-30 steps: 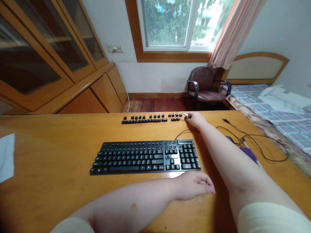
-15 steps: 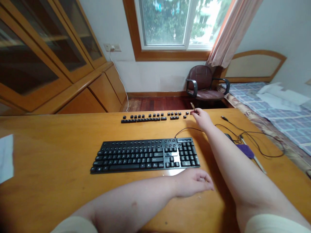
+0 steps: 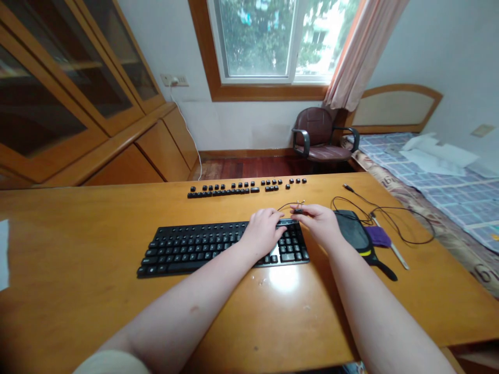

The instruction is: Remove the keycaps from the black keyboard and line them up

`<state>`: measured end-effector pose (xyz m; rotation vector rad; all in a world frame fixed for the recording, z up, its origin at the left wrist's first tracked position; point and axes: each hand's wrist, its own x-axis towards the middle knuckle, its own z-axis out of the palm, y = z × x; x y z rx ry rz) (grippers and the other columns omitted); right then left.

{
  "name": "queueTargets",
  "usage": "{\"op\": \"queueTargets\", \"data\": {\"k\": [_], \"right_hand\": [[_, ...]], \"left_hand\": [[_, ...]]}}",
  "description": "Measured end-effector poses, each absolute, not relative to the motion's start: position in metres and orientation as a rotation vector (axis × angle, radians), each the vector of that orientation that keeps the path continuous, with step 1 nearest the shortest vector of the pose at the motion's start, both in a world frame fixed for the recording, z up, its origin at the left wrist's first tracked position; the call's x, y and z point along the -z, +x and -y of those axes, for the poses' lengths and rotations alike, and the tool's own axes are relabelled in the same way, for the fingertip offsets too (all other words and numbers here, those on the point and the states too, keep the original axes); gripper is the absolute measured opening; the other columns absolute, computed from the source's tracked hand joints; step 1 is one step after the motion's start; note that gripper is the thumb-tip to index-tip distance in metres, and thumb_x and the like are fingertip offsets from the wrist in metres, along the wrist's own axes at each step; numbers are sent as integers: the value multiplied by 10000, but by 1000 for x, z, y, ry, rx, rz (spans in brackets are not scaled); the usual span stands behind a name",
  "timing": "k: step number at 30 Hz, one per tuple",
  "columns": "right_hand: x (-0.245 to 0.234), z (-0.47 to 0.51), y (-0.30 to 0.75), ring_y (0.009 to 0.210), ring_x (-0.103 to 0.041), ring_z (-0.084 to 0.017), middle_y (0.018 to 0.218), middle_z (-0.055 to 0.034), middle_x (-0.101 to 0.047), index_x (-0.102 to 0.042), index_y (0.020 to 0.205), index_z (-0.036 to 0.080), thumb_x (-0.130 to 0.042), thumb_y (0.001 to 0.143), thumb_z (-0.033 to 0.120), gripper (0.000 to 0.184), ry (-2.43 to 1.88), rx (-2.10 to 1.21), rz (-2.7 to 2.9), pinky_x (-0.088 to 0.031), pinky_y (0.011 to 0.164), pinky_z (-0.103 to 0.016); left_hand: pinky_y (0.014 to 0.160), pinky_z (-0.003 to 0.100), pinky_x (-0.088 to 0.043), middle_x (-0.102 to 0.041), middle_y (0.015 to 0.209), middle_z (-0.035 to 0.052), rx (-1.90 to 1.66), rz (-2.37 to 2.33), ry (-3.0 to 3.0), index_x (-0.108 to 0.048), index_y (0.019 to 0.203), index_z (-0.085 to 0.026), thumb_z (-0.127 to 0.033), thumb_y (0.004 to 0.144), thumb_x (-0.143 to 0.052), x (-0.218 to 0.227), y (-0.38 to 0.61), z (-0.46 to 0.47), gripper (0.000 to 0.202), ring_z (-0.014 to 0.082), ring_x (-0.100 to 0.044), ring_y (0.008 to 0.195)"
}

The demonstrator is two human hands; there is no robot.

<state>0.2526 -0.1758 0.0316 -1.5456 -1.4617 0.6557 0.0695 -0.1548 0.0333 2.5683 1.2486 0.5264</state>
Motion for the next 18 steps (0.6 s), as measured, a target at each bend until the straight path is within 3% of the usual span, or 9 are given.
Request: {"op": "queueTargets", "data": {"k": [5,18], "right_hand": [[-26,173,247,807,-654,-215,911,-42,-706,-689,942,258,-557,774,343,230,-1522,-751,1577,-510,808,-371],[-5,160,245,726,-636,-191,777,-39,-683,-644,831,181,-542,799,362,211,-1479,-828,1566,-507,692,-313]], "left_hand": [[859,355,-406,-578,992,49,-473,-1180,2621,-571,1056,-197,-377,800,-594,-20,74,153,313,220,-490,979],[828,371,-411,-598,971,54,-403,-1193,2540,-588,1004,-223,-434,798,-565,-13,73,146,295,242,-503,964]]}}
